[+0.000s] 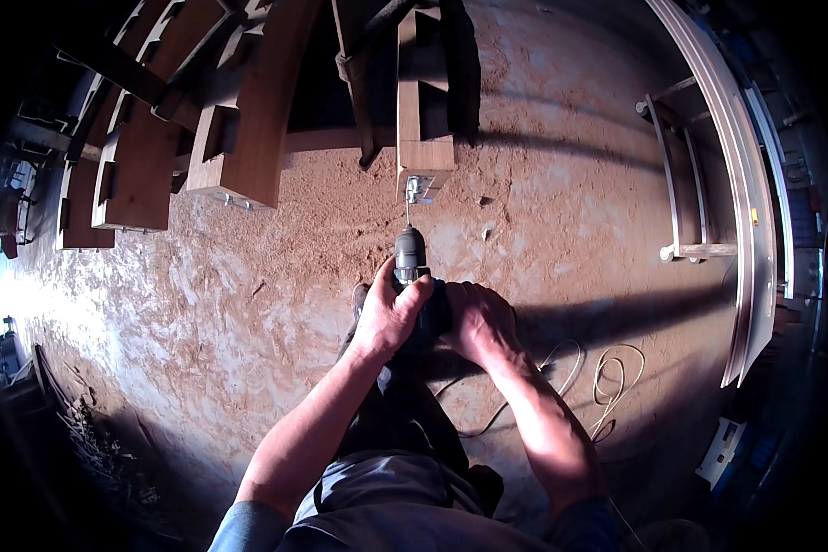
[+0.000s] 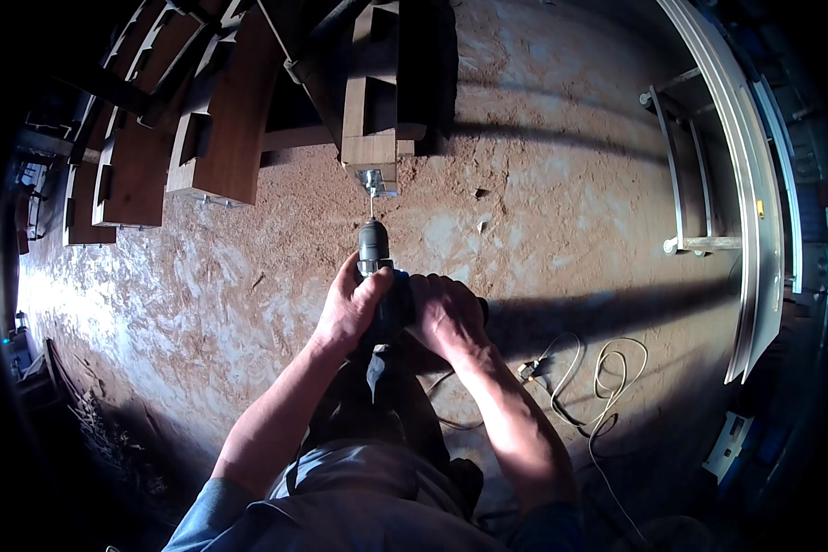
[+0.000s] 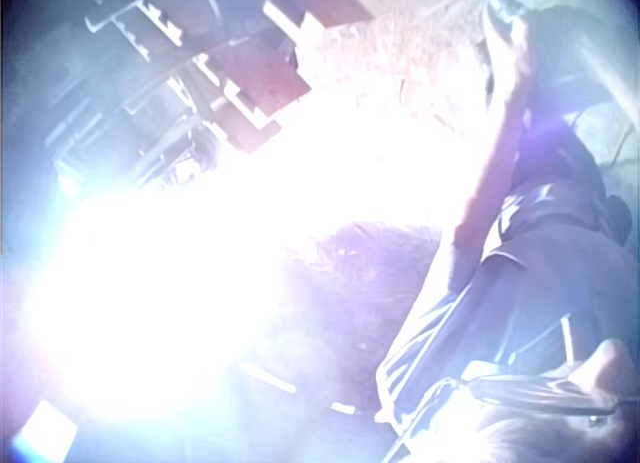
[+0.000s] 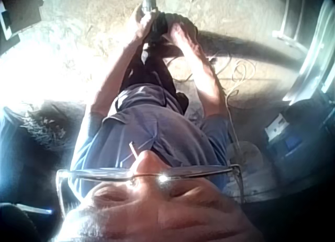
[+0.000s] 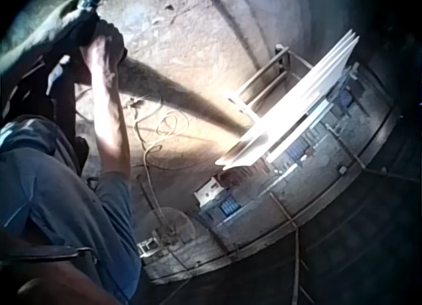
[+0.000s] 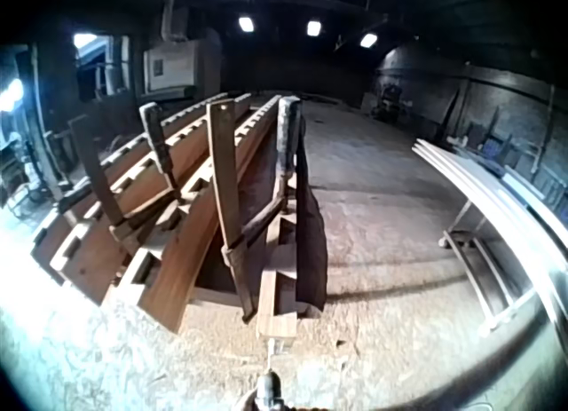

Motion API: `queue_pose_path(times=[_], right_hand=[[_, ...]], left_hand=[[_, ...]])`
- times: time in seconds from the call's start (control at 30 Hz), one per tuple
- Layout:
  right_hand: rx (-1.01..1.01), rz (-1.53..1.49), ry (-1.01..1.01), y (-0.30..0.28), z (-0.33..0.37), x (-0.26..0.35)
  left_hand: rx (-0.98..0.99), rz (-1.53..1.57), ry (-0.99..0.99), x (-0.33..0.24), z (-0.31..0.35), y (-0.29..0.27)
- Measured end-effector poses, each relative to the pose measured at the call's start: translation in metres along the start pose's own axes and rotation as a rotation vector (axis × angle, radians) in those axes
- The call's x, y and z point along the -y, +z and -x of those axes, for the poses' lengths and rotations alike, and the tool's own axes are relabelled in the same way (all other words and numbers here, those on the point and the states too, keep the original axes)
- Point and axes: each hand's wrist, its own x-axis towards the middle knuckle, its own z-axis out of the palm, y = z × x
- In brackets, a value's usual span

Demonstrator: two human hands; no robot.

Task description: The person uses a manual screwdriver to tighten a screw on a wooden fixture attached to a beam. They then use a power drill to create holes in another wooden fixture on a separate beam.

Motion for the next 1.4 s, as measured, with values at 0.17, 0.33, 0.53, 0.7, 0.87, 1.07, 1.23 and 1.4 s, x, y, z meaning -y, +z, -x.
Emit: queue_pose_path(times=[0.17,0.33,0.53,0.7,0.87,1.07,1.23,1.4], right_hand=[[0.0,0.001,-0.009,-0.004,-0.003,-0.001],[0.002,-0.024,0.003,-0.001,-0.006,-0.004],[-0.003,0.001,-0.004,-0.003,-0.011,-0.004],[0.006,-0.002,0.014,-0.004,-0.015,-0.006],[0.003,-0.013,0.006,-0.001,-0.018,-0.009],[0.001,-0.034,0.015,-0.007,-0.018,-0.006],[0.049,-0.021,0.0,-0.013,0.0,-0.003],[0.035,0.002,-0.01,0.002,0.026,-0.007]], left_hand=[[-0.007,-0.015,-0.012,-0.004,-0.003,0.001],[-0.032,-0.005,-0.015,-0.004,-0.005,0.003],[-0.016,-0.015,-0.024,-0.004,-0.011,0.001],[-0.024,-0.014,-0.039,-0.015,-0.011,0.005],[-0.018,-0.06,-0.04,-0.017,-0.015,0.003],[-0.007,-0.009,0.024,-0.002,-0.016,0.001],[0.005,-0.038,0.023,0.006,-0.001,-0.001],[0.0,0.013,0.024,0.033,0.018,0.005]])
